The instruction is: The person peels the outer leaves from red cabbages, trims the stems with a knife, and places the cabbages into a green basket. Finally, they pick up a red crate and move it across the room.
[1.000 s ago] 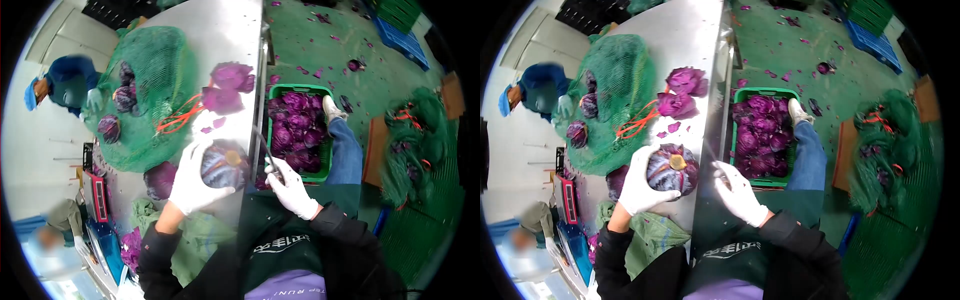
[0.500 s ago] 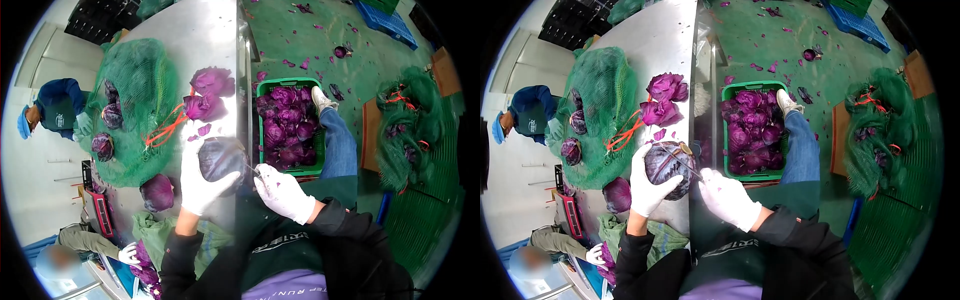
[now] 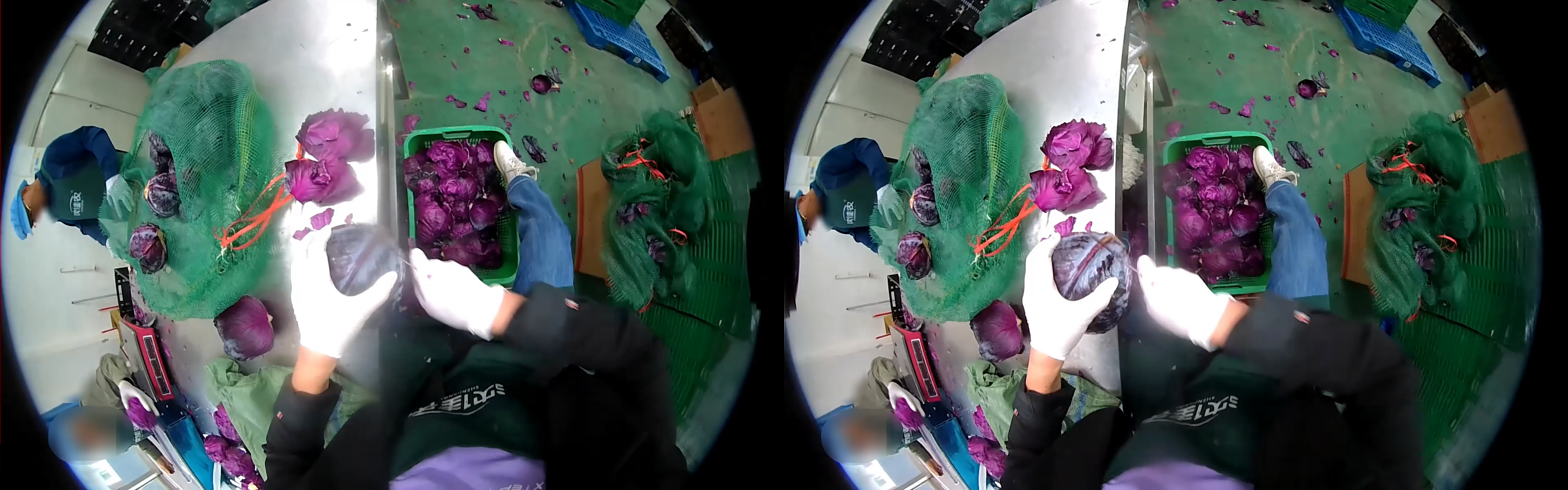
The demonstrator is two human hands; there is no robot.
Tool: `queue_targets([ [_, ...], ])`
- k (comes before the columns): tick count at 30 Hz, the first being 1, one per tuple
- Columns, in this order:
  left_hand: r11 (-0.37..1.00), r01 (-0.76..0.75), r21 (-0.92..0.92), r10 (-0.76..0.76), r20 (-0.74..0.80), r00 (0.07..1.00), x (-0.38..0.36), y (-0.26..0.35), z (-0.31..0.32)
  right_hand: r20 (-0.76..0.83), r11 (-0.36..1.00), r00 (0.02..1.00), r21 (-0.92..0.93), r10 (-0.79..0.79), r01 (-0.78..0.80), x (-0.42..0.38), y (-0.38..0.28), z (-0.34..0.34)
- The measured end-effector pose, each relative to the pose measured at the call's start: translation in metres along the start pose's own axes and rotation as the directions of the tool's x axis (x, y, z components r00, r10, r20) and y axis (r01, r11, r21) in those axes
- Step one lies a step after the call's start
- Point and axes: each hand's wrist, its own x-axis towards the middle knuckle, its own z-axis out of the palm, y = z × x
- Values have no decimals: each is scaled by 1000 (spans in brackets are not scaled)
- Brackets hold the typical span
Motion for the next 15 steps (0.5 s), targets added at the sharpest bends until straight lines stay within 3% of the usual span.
queue_targets([
  [3, 958, -195, 210, 205, -29, 978, -10, 10, 3, -71, 998, 996, 12, -61, 62, 5, 6, 13],
  [5, 998, -62, -22, 61, -54, 997, -22, -17, 1, 7, 991, 995, 84, 102, -102, 2, 1, 12],
  [7, 984, -11, -179, 11, 3, 1000, -38, -42, -10, -42, 974, 996, 215, 81, -71, -5, 2, 15],
  [9, 969, 22, -244, -4, 75, 997, -57, -60, -25, 184, 796, 952, 524, 243, -304, -9, -24, 3],
  [10, 888, 131, -440, -96, 100, 990, -65, -63, -28, 291, 658, 903, 618, 317, -430, -11, -37, -3],
  [11, 758, 224, -613, -174, 141, 975, -70, -66, -30, 57, 845, 989, 514, 138, -148, -8, -36, 7],
  [12, 742, 219, -634, -178, 128, 976, -76, -73, -32, -210, 970, 975, 210, -75, 120, -4, -34, 18],
  [13, 673, 222, -706, -215, 100, 972, -75, -60, -33, -429, 965, 865, -128, -260, 227, -1, -33, 28],
  [14, 602, 257, -756, -278, 103, 955, -80, -62, -33, -419, 979, 891, 23, -176, 204, 2, -30, 36],
  [15, 621, 197, -759, -261, 38, 965, -80, -65, -29, -399, 970, 912, 169, -93, 173, 4, -30, 38],
])
